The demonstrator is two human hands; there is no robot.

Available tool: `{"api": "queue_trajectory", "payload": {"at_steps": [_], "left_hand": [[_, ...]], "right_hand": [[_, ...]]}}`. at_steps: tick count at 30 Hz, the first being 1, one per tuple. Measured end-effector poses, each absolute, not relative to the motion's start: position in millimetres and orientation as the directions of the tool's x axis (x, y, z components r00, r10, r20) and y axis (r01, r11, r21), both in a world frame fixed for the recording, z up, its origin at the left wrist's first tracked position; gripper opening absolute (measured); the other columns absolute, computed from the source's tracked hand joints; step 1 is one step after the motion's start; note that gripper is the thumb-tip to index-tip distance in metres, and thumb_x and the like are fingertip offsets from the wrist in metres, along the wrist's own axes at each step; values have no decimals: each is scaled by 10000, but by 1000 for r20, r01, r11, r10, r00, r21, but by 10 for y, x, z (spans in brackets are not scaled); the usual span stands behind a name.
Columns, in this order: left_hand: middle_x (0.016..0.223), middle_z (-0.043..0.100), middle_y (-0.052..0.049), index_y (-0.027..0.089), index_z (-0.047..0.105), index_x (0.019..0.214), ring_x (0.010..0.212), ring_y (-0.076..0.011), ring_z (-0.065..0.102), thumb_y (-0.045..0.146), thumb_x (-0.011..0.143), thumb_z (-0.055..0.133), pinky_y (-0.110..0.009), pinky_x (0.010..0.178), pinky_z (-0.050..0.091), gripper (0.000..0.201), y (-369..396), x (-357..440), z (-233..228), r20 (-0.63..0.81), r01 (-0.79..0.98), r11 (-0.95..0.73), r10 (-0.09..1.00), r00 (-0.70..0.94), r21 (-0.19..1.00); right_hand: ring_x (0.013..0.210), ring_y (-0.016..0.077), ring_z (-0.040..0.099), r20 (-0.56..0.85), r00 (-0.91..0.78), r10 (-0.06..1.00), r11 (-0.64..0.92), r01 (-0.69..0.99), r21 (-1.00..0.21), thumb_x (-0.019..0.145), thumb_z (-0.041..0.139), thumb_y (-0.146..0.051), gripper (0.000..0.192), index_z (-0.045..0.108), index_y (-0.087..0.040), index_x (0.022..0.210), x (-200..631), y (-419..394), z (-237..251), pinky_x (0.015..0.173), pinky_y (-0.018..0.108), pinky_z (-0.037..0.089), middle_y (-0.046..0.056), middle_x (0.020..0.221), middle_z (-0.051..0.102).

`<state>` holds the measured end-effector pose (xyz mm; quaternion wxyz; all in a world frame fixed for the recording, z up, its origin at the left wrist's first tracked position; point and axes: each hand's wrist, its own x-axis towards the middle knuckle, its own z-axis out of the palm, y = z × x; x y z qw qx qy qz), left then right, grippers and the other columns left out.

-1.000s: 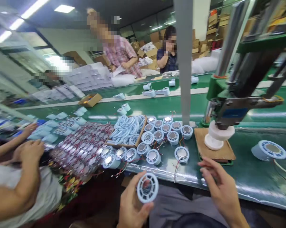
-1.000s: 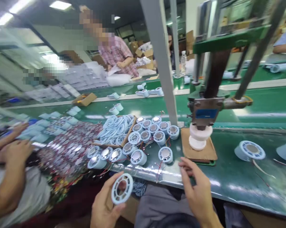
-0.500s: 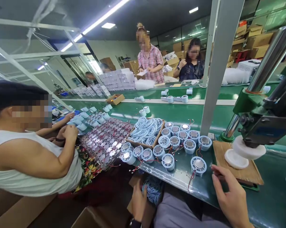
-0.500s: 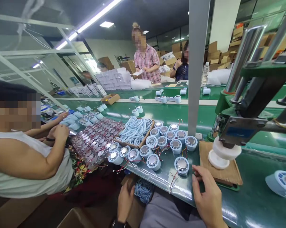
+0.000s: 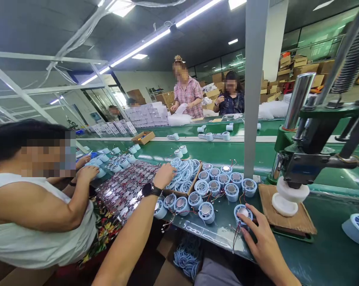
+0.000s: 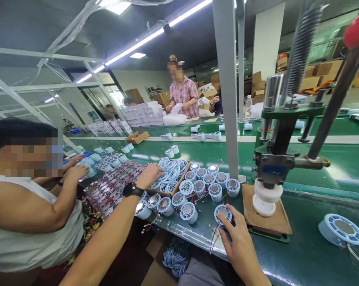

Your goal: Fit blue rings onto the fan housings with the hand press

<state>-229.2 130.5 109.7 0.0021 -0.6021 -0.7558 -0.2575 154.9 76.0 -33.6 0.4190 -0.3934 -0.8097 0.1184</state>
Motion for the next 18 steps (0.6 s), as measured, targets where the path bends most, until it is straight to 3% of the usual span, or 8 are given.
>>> {"api": "queue_trajectory", "payload": {"at_steps": [3, 6, 9, 11, 13, 15, 18], "left_hand": [[1239, 643, -87, 177, 619, 1210, 1056, -231, 657, 352, 960, 640, -453, 906, 562, 306, 1249, -2269, 1167, 306, 900, 152, 906, -292, 408], [1096, 713, -88, 150, 677, 1082, 978, -230, 682, 391, 965, 604, -437, 882, 563, 278, 1015, -2146, 1223, 309, 869, 159, 892, -330, 469], [904, 781, -99, 140, 744, 987, 804, -244, 717, 474, 932, 535, -376, 738, 594, 398, 682, -1795, 1139, 264, 812, 124, 908, -324, 570], [888, 801, -93, 140, 762, 1035, 730, -239, 731, 503, 897, 529, -339, 642, 599, 453, 447, -1432, 987, 217, 761, 85, 933, -288, 643], [901, 808, -98, 141, 768, 1065, 694, -227, 739, 507, 888, 538, -307, 591, 597, 468, 236, -1036, 808, 173, 678, 45, 953, -250, 734], [888, 808, -108, 151, 787, 1021, 675, -227, 742, 520, 875, 587, -295, 581, 601, 444, 70, -696, 651, 146, 551, 7, 961, -233, 834], [930, 806, -110, 186, 801, 979, 779, -245, 762, 543, 881, 624, -299, 678, 624, 410, -91, -392, 482, 137, 441, -29, 967, -216, 897]], "right_hand": [[1213, 279, 592, 573, -330, 750, 650, 531, -544, 970, 502, -322, 317, 697, -296, 1218, 1551, 758, -331, 962, 448, 568, 116, 1393, 555], [1229, 280, 584, 598, -318, 736, 663, 516, -542, 950, 530, -295, 326, 690, -301, 1235, 1552, 761, -309, 968, 443, 564, 112, 1387, 563], [1206, 282, 592, 705, -184, 685, 683, 501, -532, 921, 564, -233, 358, 680, -287, 1255, 1558, 690, -242, 966, 453, 557, 122, 1344, 586], [1151, 265, 620, 718, -98, 689, 681, 426, -595, 916, 563, -187, 349, 692, -282, 1226, 1547, 570, -158, 949, 426, 558, 121, 1263, 631], [1023, 218, 664, 590, -127, 797, 601, 253, -758, 939, 550, -199, 326, 683, -281, 1224, 1504, 415, -51, 888, 363, 573, 110, 1172, 669], [824, 158, 673, 327, -257, 910, 343, 19, -939, 966, 546, -298, 350, 619, -265, 1306, 1427, 272, 48, 747, 295, 582, 109, 1130, 677], [583, 90, 586, -13, -446, 895, -127, -227, -966, 911, 612, -521, 548, 548, -207, 1355, 1310, 152, 133, 519, 214, 495, 96, 994, 672]]}}
